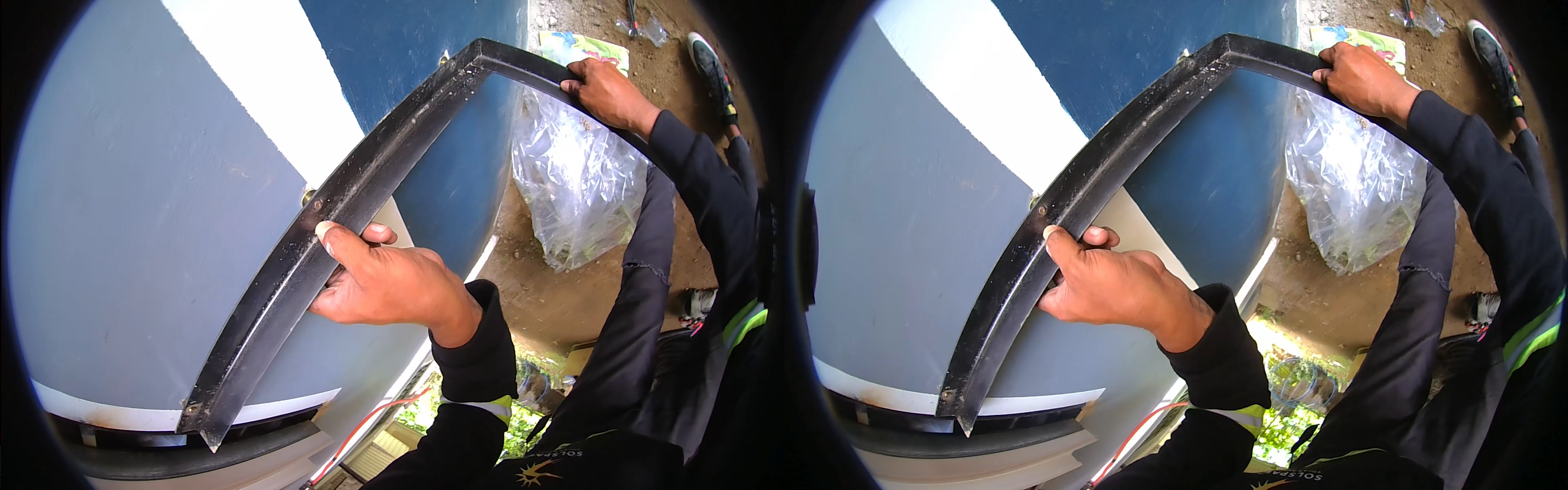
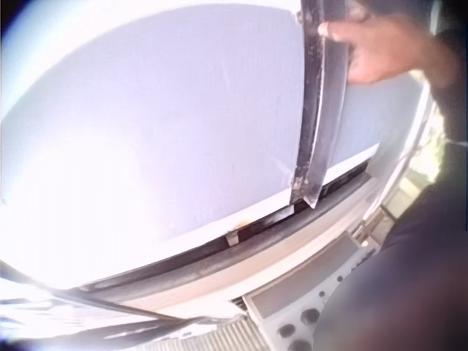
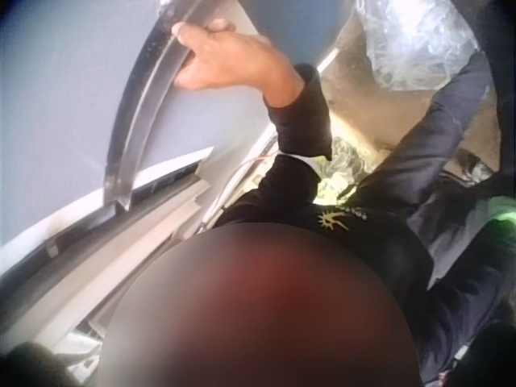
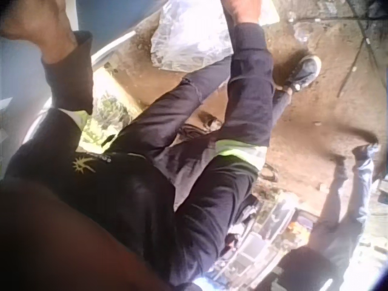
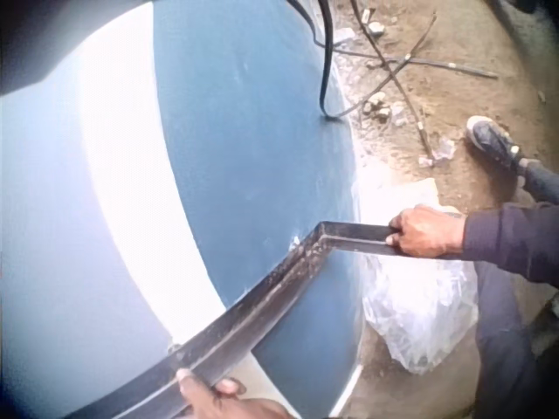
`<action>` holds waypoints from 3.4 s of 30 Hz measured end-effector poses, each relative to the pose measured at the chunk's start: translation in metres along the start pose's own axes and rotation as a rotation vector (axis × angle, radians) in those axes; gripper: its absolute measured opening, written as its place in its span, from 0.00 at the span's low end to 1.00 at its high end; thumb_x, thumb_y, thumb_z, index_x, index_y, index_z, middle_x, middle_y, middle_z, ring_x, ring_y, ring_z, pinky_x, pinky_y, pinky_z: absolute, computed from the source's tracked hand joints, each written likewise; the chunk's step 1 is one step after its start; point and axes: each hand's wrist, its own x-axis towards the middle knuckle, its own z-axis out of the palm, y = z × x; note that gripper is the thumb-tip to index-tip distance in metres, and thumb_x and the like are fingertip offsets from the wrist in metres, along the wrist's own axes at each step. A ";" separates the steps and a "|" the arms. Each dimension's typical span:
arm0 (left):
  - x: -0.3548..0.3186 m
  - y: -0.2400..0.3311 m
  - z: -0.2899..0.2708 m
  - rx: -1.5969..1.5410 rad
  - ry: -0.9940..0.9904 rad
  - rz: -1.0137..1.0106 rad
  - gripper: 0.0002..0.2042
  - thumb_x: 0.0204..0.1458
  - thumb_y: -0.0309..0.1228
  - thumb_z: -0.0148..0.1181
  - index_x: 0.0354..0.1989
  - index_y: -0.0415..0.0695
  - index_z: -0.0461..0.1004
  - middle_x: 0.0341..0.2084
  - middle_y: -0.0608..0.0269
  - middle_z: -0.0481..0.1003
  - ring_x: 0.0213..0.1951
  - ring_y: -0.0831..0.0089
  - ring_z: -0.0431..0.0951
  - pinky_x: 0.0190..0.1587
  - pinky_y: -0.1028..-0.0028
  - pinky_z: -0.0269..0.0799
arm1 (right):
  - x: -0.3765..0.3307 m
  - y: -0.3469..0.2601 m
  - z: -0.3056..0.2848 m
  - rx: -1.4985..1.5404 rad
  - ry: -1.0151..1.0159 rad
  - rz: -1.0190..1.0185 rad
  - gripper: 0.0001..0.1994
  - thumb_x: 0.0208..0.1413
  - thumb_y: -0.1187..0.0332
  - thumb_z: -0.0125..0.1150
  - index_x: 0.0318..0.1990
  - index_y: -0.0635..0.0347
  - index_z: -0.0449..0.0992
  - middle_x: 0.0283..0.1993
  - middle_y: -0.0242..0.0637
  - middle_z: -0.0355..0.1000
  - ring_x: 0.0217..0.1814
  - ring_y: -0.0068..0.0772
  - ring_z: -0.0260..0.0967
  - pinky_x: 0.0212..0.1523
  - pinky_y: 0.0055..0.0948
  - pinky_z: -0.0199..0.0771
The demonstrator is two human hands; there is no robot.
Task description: The person positions a black metal trim piece against the side of a blue and white boat hull and secures it with screws. They repeatedly adjust the trim's position and insert screws by hand into pre-drilled holes along the trim's length.
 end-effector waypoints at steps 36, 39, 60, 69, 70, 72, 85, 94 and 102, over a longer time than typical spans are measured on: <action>0.018 0.016 -0.021 0.234 0.037 -0.085 0.26 0.68 0.42 0.64 0.24 0.27 0.78 0.16 0.56 0.74 0.16 0.76 0.67 0.21 0.77 0.59 | -0.058 0.021 -0.093 0.447 -0.563 0.585 0.32 0.66 0.36 0.62 0.33 0.64 0.75 0.19 0.34 0.70 0.13 0.27 0.70 0.12 0.28 0.72; 0.018 0.018 -0.021 0.291 -0.007 -0.103 0.27 0.70 0.40 0.61 0.23 0.27 0.77 0.15 0.56 0.72 0.17 0.76 0.68 0.21 0.77 0.60 | -0.051 0.020 -0.107 0.408 -0.557 0.487 0.32 0.67 0.39 0.62 0.34 0.68 0.77 0.19 0.35 0.72 0.12 0.27 0.71 0.12 0.27 0.74; 0.022 0.004 -0.024 0.244 0.129 -0.069 0.28 0.69 0.44 0.60 0.22 0.31 0.70 0.20 0.53 0.74 0.17 0.70 0.68 0.22 0.69 0.65 | -0.060 0.022 -0.091 0.481 -0.630 0.562 0.33 0.63 0.35 0.64 0.33 0.65 0.75 0.18 0.38 0.69 0.12 0.33 0.68 0.12 0.35 0.71; 0.112 0.059 -0.071 1.009 0.249 1.391 0.14 0.65 0.35 0.67 0.53 0.40 0.76 0.42 0.57 0.79 0.46 0.63 0.80 0.51 0.65 0.77 | -0.050 0.032 -0.092 0.461 -0.661 0.628 0.33 0.64 0.37 0.64 0.34 0.66 0.73 0.21 0.42 0.70 0.16 0.37 0.72 0.16 0.41 0.77; 0.129 0.068 -0.072 1.191 0.221 1.524 0.17 0.66 0.40 0.66 0.56 0.44 0.78 0.46 0.58 0.79 0.52 0.59 0.79 0.57 0.61 0.73 | -0.050 0.032 -0.092 0.461 -0.634 0.621 0.32 0.64 0.37 0.65 0.35 0.66 0.73 0.21 0.42 0.70 0.16 0.37 0.72 0.16 0.42 0.78; 0.134 0.063 -0.066 1.330 0.318 1.447 0.22 0.67 0.50 0.62 0.62 0.52 0.76 0.53 0.59 0.75 0.60 0.58 0.73 0.62 0.56 0.68 | -0.050 0.031 -0.093 0.419 -0.618 0.658 0.31 0.64 0.39 0.65 0.36 0.66 0.73 0.22 0.43 0.70 0.17 0.38 0.73 0.16 0.43 0.78; 0.125 0.045 -0.040 1.426 0.575 1.232 0.34 0.59 0.42 0.67 0.72 0.47 0.64 0.65 0.48 0.63 0.69 0.46 0.61 0.73 0.42 0.55 | -0.039 0.037 -0.098 0.453 -0.853 0.560 0.26 0.70 0.45 0.59 0.44 0.66 0.72 0.29 0.47 0.73 0.27 0.47 0.78 0.30 0.52 0.88; 0.111 0.047 -0.042 1.289 0.442 1.181 0.33 0.61 0.47 0.65 0.71 0.45 0.66 0.66 0.45 0.62 0.71 0.44 0.60 0.76 0.39 0.51 | -0.016 0.035 -0.083 0.535 -0.753 0.247 0.20 0.76 0.53 0.53 0.50 0.66 0.70 0.33 0.45 0.75 0.29 0.44 0.80 0.29 0.51 0.89; 0.113 0.065 -0.013 0.438 0.452 1.334 0.34 0.60 0.48 0.66 0.72 0.46 0.66 0.67 0.47 0.61 0.71 0.44 0.60 0.76 0.41 0.52 | 0.043 -0.120 -0.065 -0.197 0.506 -1.190 0.25 0.57 0.49 0.76 0.37 0.62 0.72 0.26 0.40 0.69 0.28 0.49 0.69 0.32 0.45 0.71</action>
